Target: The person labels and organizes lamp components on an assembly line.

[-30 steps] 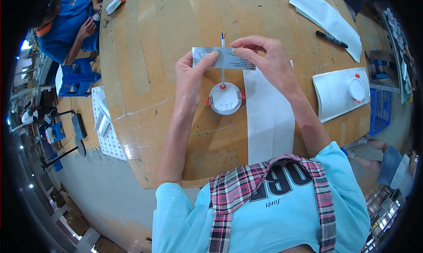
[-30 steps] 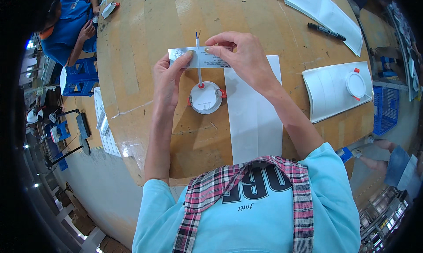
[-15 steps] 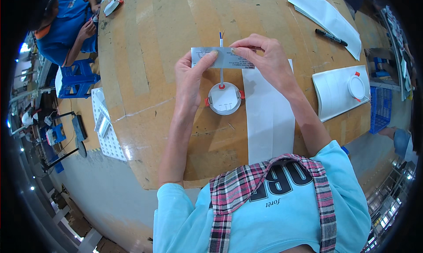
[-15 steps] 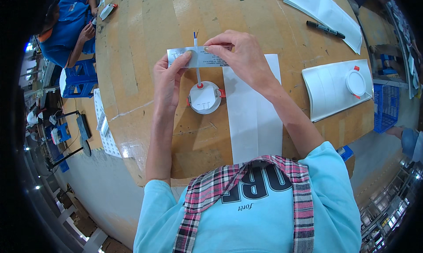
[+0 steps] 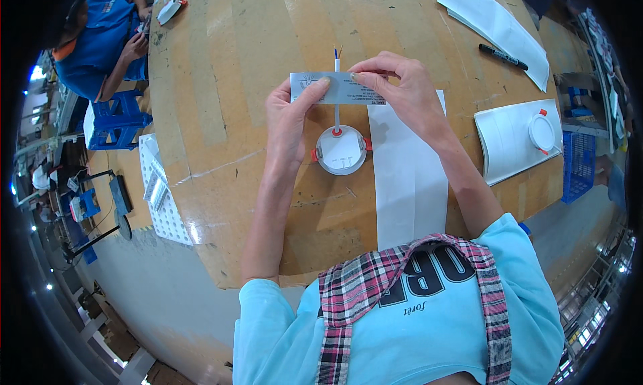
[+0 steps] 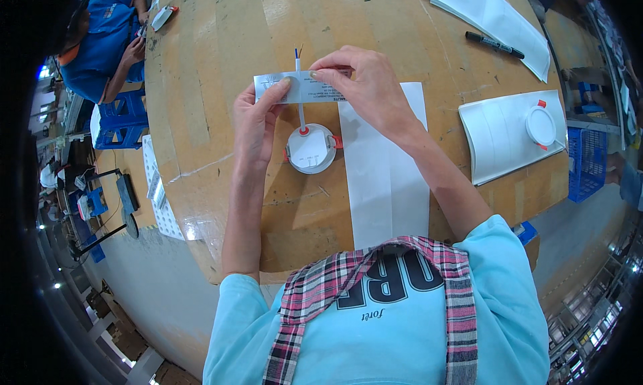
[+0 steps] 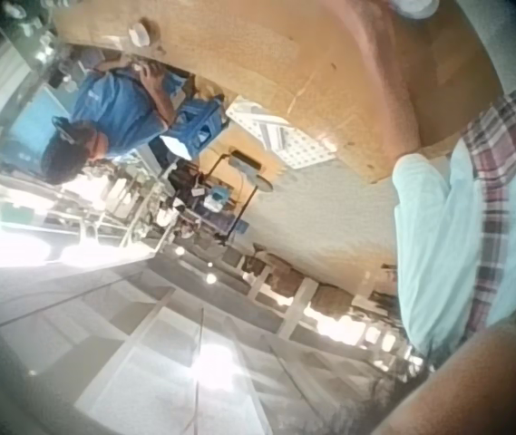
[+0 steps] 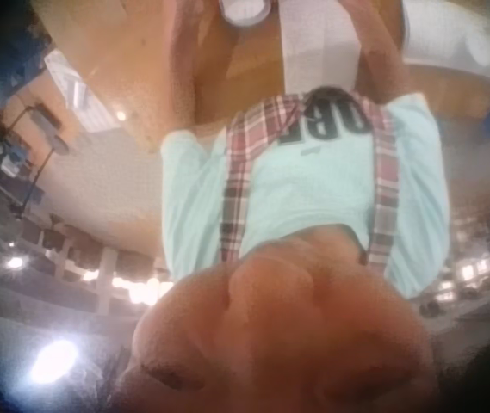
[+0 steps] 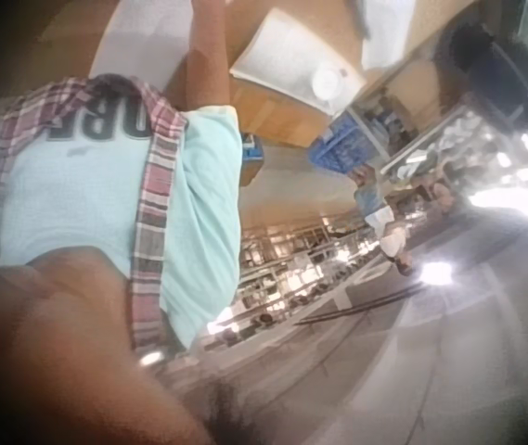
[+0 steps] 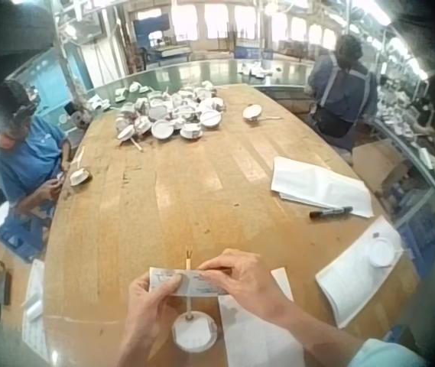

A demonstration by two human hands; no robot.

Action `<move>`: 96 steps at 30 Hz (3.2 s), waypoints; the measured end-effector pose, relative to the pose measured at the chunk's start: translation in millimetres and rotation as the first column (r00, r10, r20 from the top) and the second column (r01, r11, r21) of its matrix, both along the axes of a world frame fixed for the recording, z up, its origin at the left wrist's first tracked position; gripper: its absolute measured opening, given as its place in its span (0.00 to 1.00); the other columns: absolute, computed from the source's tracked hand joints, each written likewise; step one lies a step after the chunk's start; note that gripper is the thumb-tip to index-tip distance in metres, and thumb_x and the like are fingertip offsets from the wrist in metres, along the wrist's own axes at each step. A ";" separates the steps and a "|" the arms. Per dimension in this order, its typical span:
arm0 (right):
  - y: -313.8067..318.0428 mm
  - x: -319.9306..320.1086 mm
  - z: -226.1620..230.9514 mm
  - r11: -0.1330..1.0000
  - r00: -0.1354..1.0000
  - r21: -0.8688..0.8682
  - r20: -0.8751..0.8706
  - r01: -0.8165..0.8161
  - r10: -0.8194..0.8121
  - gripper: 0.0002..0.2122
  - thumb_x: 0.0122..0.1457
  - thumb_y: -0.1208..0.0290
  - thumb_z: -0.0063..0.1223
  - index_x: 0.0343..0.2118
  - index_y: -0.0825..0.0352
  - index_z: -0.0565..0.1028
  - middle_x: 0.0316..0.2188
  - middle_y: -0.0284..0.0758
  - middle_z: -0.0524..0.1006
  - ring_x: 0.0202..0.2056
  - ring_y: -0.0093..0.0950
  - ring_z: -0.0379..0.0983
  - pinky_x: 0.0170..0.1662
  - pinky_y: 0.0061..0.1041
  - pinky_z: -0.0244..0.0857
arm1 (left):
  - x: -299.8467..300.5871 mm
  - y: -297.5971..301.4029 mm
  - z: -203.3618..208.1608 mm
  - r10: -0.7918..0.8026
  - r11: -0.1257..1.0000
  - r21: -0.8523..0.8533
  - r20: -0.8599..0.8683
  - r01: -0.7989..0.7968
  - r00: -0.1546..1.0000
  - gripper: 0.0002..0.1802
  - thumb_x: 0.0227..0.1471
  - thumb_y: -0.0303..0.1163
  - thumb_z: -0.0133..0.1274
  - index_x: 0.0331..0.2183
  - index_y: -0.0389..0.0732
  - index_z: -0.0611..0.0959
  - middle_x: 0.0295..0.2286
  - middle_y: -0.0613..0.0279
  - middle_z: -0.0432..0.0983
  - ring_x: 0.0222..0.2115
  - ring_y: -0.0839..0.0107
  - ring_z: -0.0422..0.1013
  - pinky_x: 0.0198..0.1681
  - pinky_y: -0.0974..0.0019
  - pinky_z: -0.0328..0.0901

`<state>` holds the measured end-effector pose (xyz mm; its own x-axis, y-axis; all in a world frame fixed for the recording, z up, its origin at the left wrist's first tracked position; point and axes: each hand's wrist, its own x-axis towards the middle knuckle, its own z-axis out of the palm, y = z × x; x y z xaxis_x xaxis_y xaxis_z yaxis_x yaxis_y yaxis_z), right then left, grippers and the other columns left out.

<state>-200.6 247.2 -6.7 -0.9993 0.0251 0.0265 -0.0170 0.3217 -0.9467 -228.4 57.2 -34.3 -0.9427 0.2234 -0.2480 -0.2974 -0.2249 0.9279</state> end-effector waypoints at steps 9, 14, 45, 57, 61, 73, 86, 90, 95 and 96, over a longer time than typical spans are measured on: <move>-1.1 0.5 -3.1 1.000 1.000 0.002 -0.006 -0.003 0.003 0.08 0.55 0.71 0.56 0.34 0.70 0.80 0.29 0.36 0.77 0.31 0.25 0.72 0.36 0.23 0.66 | 0.8 0.0 0.9 0.001 1.000 0.028 0.010 -0.002 1.000 0.08 0.50 0.27 0.58 0.34 0.36 0.80 0.31 0.61 0.78 0.32 0.79 0.72 0.39 0.72 0.66; -1.3 0.4 -3.6 1.000 1.000 -0.010 -0.008 -0.001 0.000 0.08 0.56 0.72 0.55 0.35 0.69 0.80 0.29 0.36 0.77 0.31 0.25 0.73 0.36 0.23 0.66 | 0.8 0.8 -1.1 -0.003 0.998 0.059 0.029 0.001 1.000 0.08 0.50 0.27 0.58 0.34 0.36 0.80 0.31 0.61 0.78 0.31 0.78 0.72 0.39 0.72 0.67; 4.0 -2.9 -13.5 0.985 0.998 -0.160 0.005 -0.064 0.065 0.11 0.53 0.70 0.58 0.37 0.69 0.79 0.33 0.33 0.79 0.33 0.21 0.72 0.38 0.21 0.67 | 3.3 0.4 -7.1 -0.010 0.981 0.196 0.081 -0.007 0.997 0.09 0.53 0.29 0.56 0.37 0.37 0.80 0.34 0.60 0.79 0.34 0.75 0.75 0.42 0.69 0.70; 6.9 -5.6 -18.7 0.973 0.991 -0.206 0.054 -0.109 0.122 0.12 0.53 0.72 0.57 0.41 0.68 0.77 0.34 0.34 0.79 0.34 0.22 0.73 0.40 0.21 0.67 | 5.0 2.2 -3.1 -0.075 0.968 0.247 0.154 0.035 0.985 0.12 0.52 0.30 0.57 0.39 0.38 0.78 0.34 0.61 0.77 0.35 0.75 0.74 0.45 0.66 0.68; 6.9 -5.8 -19.3 0.973 0.987 -0.190 0.067 -0.130 0.145 0.12 0.53 0.73 0.56 0.41 0.67 0.77 0.35 0.34 0.78 0.38 0.23 0.72 0.44 0.23 0.66 | 5.5 0.1 -2.2 -0.100 0.962 0.268 0.164 0.053 0.981 0.12 0.52 0.29 0.58 0.39 0.38 0.77 0.34 0.61 0.77 0.34 0.76 0.73 0.44 0.66 0.68; -5.6 4.9 14.6 0.936 0.954 0.307 -0.287 0.173 -0.083 0.10 0.49 0.72 0.60 0.35 0.64 0.78 0.36 0.34 0.70 0.42 0.32 0.64 0.48 0.29 0.60 | 4.8 1.2 -4.3 -0.064 0.969 0.244 0.108 0.035 0.992 0.13 0.51 0.28 0.58 0.40 0.38 0.76 0.35 0.61 0.77 0.36 0.75 0.73 0.45 0.64 0.66; 12.4 -15.5 -8.0 0.968 0.970 0.079 -0.035 -0.238 0.241 0.10 0.48 0.69 0.63 0.31 0.68 0.77 0.38 0.30 0.73 0.45 0.24 0.67 0.53 0.26 0.57 | 2.7 -2.0 -1.4 -0.121 0.975 0.205 0.149 0.089 0.981 0.30 0.54 0.33 0.55 0.54 0.32 0.65 0.40 0.55 0.75 0.38 0.71 0.74 0.45 0.66 0.68; 17.7 -15.2 -7.2 0.975 0.975 -0.037 0.009 -0.221 0.221 0.11 0.48 0.65 0.63 0.29 0.66 0.79 0.35 0.31 0.74 0.47 0.29 0.64 0.54 0.29 0.53 | 21.2 -3.5 1.8 -0.086 0.996 -0.028 -0.023 0.085 0.996 0.27 0.54 0.32 0.55 0.52 0.30 0.67 0.40 0.53 0.75 0.39 0.69 0.74 0.47 0.67 0.67; 19.8 -14.0 -11.4 0.977 0.979 -0.068 -0.032 -0.202 0.201 0.10 0.48 0.65 0.63 0.29 0.67 0.79 0.35 0.30 0.74 0.45 0.28 0.65 0.53 0.29 0.56 | 49.2 6.5 -0.7 -0.211 0.903 -0.422 -0.273 0.081 0.939 0.10 0.51 0.29 0.58 0.35 0.34 0.82 0.32 0.62 0.79 0.33 0.76 0.73 0.39 0.71 0.68; 19.3 -12.5 -8.4 0.975 0.977 -0.062 -0.034 -0.211 0.210 0.10 0.48 0.65 0.63 0.29 0.67 0.79 0.35 0.30 0.74 0.45 0.28 0.65 0.53 0.29 0.56 | 50.7 7.2 -2.5 -0.201 0.906 -0.417 -0.277 0.071 0.940 0.10 0.51 0.29 0.58 0.35 0.34 0.82 0.32 0.62 0.79 0.33 0.76 0.73 0.39 0.71 0.68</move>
<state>-213.1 266.5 -15.2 -0.9813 -0.1832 0.0589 -0.1038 0.2461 -0.9637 -177.8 64.3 -36.8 -0.9529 0.2998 -0.0466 0.0156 0.2017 0.9793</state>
